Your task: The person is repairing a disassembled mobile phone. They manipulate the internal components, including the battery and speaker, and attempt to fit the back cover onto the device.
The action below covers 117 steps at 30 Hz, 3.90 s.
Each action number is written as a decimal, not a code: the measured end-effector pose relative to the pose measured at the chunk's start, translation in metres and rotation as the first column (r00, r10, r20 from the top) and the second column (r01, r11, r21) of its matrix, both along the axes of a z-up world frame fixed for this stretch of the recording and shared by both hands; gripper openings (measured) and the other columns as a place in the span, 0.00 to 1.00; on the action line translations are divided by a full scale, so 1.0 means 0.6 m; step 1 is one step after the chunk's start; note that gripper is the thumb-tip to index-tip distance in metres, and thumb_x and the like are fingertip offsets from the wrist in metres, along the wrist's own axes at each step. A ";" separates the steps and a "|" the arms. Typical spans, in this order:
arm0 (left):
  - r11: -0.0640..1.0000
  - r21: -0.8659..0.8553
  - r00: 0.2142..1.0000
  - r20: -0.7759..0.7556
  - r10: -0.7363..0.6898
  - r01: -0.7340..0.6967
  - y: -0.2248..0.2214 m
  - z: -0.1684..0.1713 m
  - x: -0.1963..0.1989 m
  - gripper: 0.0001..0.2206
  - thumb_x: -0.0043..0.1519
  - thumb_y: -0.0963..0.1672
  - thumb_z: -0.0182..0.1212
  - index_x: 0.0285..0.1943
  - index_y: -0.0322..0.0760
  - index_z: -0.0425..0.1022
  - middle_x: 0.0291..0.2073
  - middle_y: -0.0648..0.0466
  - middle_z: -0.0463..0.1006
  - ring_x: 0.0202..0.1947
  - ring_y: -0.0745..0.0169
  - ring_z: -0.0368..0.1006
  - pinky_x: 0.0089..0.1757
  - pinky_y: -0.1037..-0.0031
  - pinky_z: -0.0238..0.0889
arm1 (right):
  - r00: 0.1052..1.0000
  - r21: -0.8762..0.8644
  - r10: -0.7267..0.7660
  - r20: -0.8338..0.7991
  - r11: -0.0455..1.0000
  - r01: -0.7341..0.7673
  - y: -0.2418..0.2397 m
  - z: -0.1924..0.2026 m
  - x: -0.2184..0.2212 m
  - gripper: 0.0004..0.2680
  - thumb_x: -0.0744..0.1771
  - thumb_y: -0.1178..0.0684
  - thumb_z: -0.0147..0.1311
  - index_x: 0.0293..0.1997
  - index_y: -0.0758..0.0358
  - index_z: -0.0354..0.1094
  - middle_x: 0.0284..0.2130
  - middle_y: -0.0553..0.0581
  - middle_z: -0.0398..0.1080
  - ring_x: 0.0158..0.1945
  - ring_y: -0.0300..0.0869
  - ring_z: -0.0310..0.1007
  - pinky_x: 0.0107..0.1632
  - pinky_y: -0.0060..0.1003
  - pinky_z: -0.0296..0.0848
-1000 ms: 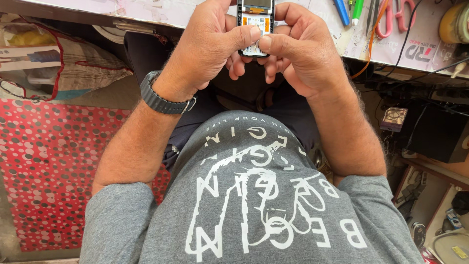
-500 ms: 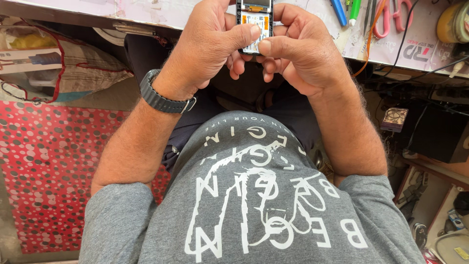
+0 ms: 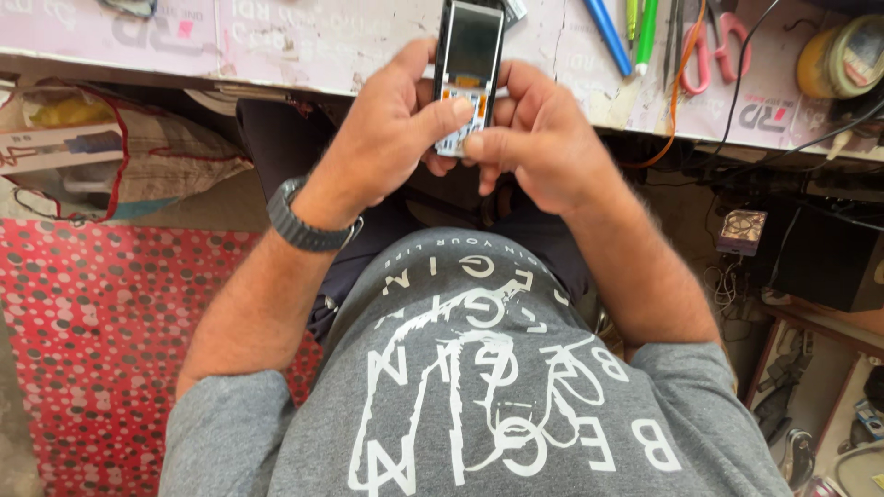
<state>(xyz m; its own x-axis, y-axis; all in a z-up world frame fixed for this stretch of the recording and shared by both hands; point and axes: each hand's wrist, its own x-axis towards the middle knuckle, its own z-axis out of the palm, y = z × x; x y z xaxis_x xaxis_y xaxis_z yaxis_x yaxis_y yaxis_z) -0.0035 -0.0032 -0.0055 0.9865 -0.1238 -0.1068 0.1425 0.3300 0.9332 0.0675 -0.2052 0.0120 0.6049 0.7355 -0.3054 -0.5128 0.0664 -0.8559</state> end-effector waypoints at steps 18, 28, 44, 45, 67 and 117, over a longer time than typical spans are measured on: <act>0.997 0.073 0.996 -0.086 0.037 -0.031 -0.031 -0.014 -0.050 0.17 0.69 0.40 0.53 0.67 0.29 0.60 0.39 0.53 0.78 0.35 0.71 0.79 0.35 0.80 0.78 | 0.450 -0.389 0.264 0.853 0.897 0.211 -0.014 0.035 -0.005 0.22 0.66 0.63 0.70 0.67 0.65 0.64 0.55 0.59 0.67 0.41 0.35 0.76 0.40 0.27 0.80; 1.000 0.009 0.993 -0.117 0.029 -0.028 -0.044 -0.036 -0.049 0.18 0.69 0.40 0.51 0.68 0.28 0.58 0.44 0.51 0.78 0.41 0.67 0.81 0.37 0.77 0.81 | 0.405 -0.431 0.310 0.860 0.866 0.254 -0.003 0.028 -0.004 0.20 0.62 0.62 0.74 0.56 0.63 0.67 0.53 0.58 0.65 0.40 0.34 0.72 0.39 0.27 0.78; 0.999 -0.013 0.996 -0.084 0.028 -0.029 -0.047 -0.055 -0.051 0.18 0.70 0.39 0.50 0.68 0.27 0.59 0.46 0.50 0.78 0.44 0.66 0.82 0.39 0.77 0.83 | 0.382 -0.426 0.323 0.866 0.876 0.225 -0.014 0.013 0.001 0.18 0.65 0.64 0.74 0.53 0.63 0.64 0.48 0.54 0.64 0.39 0.32 0.71 0.41 0.26 0.76; 0.999 0.003 0.997 -0.066 0.039 -0.039 -0.047 -0.054 -0.052 0.18 0.70 0.39 0.50 0.68 0.27 0.59 0.46 0.50 0.78 0.44 0.66 0.82 0.40 0.77 0.83 | 0.379 -0.424 0.322 0.868 0.877 0.225 -0.014 0.014 0.001 0.18 0.65 0.64 0.74 0.52 0.63 0.64 0.47 0.54 0.64 0.38 0.32 0.70 0.42 0.27 0.76; 0.799 0.439 0.840 0.522 0.145 -0.411 -0.064 -0.067 -0.073 0.21 0.71 0.36 0.58 0.72 0.30 0.57 0.34 0.48 0.78 0.29 0.59 0.78 0.30 0.72 0.71 | 0.222 -0.227 0.174 0.959 0.943 0.243 -0.018 0.016 -0.017 0.17 0.66 0.68 0.75 0.48 0.64 0.62 0.47 0.55 0.64 0.37 0.33 0.67 0.37 0.26 0.72; 0.937 0.199 0.882 0.437 0.178 -0.287 -0.066 -0.070 -0.080 0.27 0.74 0.35 0.52 0.77 0.33 0.40 0.53 0.45 0.77 0.44 0.65 0.82 0.46 0.78 0.80 | 0.282 -0.286 0.224 0.933 0.937 0.201 -0.031 0.018 -0.028 0.14 0.66 0.70 0.70 0.45 0.65 0.63 0.39 0.57 0.69 0.34 0.37 0.69 0.34 0.28 0.68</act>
<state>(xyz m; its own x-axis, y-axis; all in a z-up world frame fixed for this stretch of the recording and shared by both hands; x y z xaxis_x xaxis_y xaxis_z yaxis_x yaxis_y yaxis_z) -0.0516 -0.0425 -0.0476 0.9456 0.0916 0.3123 -0.3179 0.0538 0.9466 0.0510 -0.2240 0.0227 0.6052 0.7425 0.2872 0.6714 -0.2821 -0.6853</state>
